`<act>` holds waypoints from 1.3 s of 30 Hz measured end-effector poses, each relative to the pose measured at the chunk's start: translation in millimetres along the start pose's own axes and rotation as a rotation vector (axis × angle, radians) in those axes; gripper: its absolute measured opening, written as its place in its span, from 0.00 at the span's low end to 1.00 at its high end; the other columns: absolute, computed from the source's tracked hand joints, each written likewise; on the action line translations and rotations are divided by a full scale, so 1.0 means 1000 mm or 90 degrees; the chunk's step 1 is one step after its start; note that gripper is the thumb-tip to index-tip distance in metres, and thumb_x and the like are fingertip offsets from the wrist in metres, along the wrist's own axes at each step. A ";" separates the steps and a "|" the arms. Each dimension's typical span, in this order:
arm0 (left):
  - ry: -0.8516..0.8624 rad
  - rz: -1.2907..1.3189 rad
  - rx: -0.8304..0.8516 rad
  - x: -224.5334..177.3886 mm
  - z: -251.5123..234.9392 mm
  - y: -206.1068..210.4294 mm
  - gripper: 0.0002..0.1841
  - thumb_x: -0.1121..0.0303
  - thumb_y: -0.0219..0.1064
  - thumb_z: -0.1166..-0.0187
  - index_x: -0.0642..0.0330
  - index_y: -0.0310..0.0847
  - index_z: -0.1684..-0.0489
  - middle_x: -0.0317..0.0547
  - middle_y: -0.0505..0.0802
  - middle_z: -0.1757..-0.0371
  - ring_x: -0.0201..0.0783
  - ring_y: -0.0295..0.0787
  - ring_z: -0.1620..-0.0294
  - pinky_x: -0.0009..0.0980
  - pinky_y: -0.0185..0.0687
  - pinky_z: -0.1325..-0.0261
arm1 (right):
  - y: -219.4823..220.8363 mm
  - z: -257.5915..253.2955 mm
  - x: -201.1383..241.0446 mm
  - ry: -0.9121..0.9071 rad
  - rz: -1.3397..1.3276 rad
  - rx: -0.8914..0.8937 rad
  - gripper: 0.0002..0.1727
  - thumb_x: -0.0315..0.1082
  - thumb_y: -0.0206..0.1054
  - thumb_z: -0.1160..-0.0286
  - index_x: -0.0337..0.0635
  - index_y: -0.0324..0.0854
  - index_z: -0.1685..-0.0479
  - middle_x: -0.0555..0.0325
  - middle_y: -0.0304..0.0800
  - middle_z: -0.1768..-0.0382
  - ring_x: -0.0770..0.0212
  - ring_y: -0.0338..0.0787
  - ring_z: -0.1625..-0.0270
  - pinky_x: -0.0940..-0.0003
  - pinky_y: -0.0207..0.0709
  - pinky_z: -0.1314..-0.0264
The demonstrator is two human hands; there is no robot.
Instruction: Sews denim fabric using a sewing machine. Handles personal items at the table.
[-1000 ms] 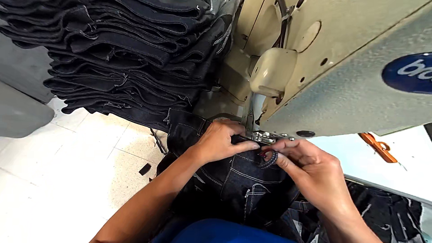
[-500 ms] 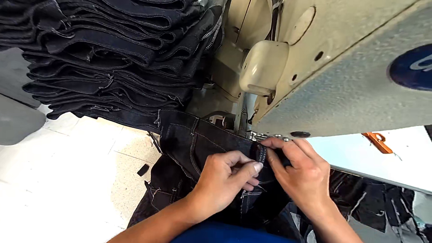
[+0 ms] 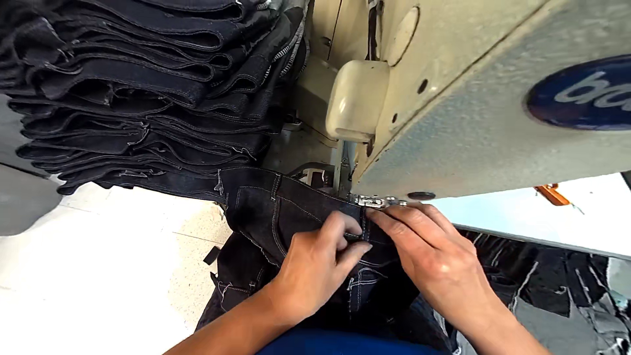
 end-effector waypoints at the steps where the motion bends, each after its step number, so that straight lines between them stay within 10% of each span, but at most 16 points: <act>1: 0.147 -0.126 -0.037 -0.012 0.001 -0.006 0.09 0.62 0.73 0.22 0.58 0.87 0.60 0.34 0.86 0.79 0.26 0.82 0.77 0.20 0.79 0.71 | 0.000 -0.001 -0.002 0.000 -0.004 0.004 0.17 0.21 0.58 0.24 0.43 0.93 0.50 0.52 0.92 0.54 0.52 0.89 0.45 0.67 0.83 0.46; 6: 0.468 -0.299 0.030 -0.018 0.000 0.000 0.11 0.60 0.66 0.14 0.47 0.91 0.43 0.35 0.93 0.36 0.39 0.82 0.31 0.38 0.68 0.24 | -0.001 -0.001 -0.017 0.014 -0.038 0.004 0.17 0.28 0.59 0.23 0.51 0.94 0.51 0.53 0.90 0.55 0.55 0.89 0.55 0.66 0.81 0.63; 13: 0.443 -0.282 0.053 -0.013 0.001 0.004 0.14 0.59 0.66 0.14 0.50 0.89 0.37 0.38 0.94 0.38 0.39 0.86 0.34 0.34 0.75 0.28 | 0.024 0.035 -0.081 0.244 -0.327 0.030 0.19 0.57 0.60 0.18 0.54 0.86 0.52 0.79 0.89 0.67 0.89 0.85 0.62 0.88 0.79 0.58; 19: 0.380 -0.355 0.049 -0.021 -0.010 0.007 0.14 0.58 0.65 0.14 0.49 0.92 0.40 0.36 0.95 0.40 0.38 0.88 0.37 0.33 0.79 0.33 | 0.017 0.019 -0.087 0.242 -0.300 -0.035 0.14 0.52 0.64 0.20 0.56 0.88 0.63 0.83 0.88 0.69 0.94 0.84 0.61 0.93 0.76 0.59; 36: 0.365 -0.262 0.059 -0.020 -0.011 -0.005 0.12 0.60 0.67 0.15 0.50 0.93 0.45 0.37 0.97 0.43 0.36 0.89 0.40 0.30 0.79 0.34 | 0.018 0.020 -0.095 0.207 -0.338 0.043 0.18 0.60 0.57 0.16 0.62 0.86 0.61 0.85 0.87 0.68 0.92 0.85 0.59 0.90 0.79 0.57; 39: 0.360 -0.209 0.078 -0.022 -0.010 -0.012 0.11 0.61 0.68 0.16 0.53 0.92 0.46 0.40 0.96 0.45 0.36 0.89 0.39 0.30 0.81 0.32 | 0.011 0.007 -0.130 0.276 -0.281 0.074 0.18 0.46 0.58 0.14 0.44 0.88 0.60 0.68 0.87 0.72 0.77 0.85 0.69 0.73 0.80 0.63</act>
Point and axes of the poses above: each hand's wrist, its own z-axis away from the middle knuckle, its own y-axis out of the palm, x = y × z, the point moved 9 cm from there along -z, towards the middle knuckle
